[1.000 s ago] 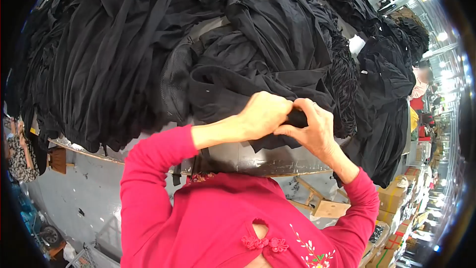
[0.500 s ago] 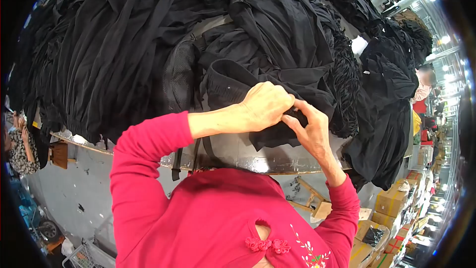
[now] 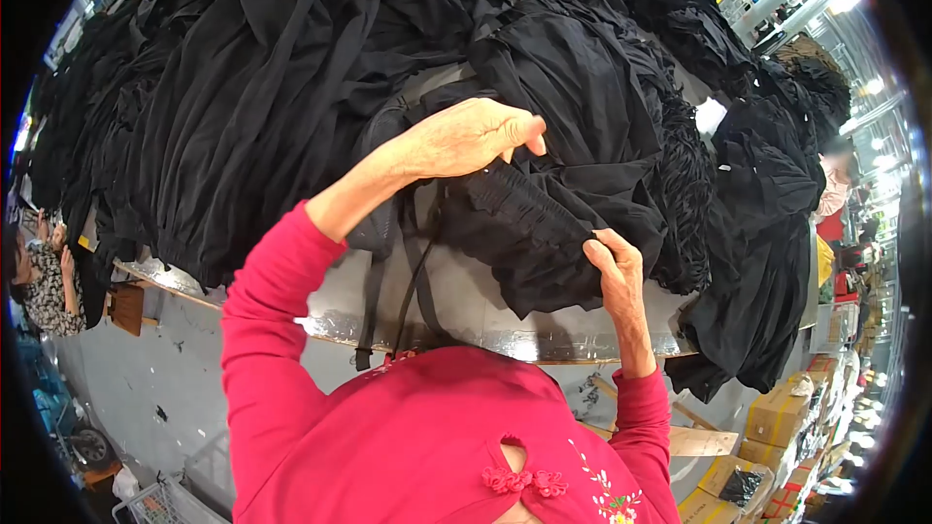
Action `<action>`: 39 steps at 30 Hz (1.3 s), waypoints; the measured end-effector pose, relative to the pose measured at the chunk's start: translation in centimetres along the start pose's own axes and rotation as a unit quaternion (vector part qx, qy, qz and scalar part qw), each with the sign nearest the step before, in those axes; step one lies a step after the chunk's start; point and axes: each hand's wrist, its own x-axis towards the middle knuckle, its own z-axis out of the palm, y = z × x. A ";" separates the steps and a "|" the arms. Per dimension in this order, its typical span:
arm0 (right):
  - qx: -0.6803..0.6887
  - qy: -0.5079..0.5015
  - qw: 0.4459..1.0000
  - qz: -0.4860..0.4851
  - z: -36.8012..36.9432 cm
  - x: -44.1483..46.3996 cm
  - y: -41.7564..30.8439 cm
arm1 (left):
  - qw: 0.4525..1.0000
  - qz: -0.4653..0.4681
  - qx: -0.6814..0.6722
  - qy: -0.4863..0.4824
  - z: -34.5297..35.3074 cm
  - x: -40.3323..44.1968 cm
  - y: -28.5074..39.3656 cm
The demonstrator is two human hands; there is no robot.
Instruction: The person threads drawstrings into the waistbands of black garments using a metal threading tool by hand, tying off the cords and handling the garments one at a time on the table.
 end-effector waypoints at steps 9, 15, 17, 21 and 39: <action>0.100 0.012 0.995 0.014 0.5 -1.3 0.7 | 0.933 0.030 -0.324 0.154 3.7 -0.3 -1.3; 0.175 0.024 0.983 0.048 2.0 -1.9 1.7 | 0.806 0.069 -0.566 0.161 6.3 -0.1 -1.6; 0.237 0.033 0.968 0.075 2.9 -1.8 2.6 | 0.747 0.109 -0.606 0.250 7.3 0.1 -1.3; 0.363 0.000 0.926 0.104 4.5 -1.7 4.6 | 0.817 0.206 -0.450 0.297 8.9 -0.4 -3.1; 0.360 0.095 0.926 0.058 10.5 0.2 1.4 | 0.795 -0.037 -0.522 0.306 8.5 0.0 -1.1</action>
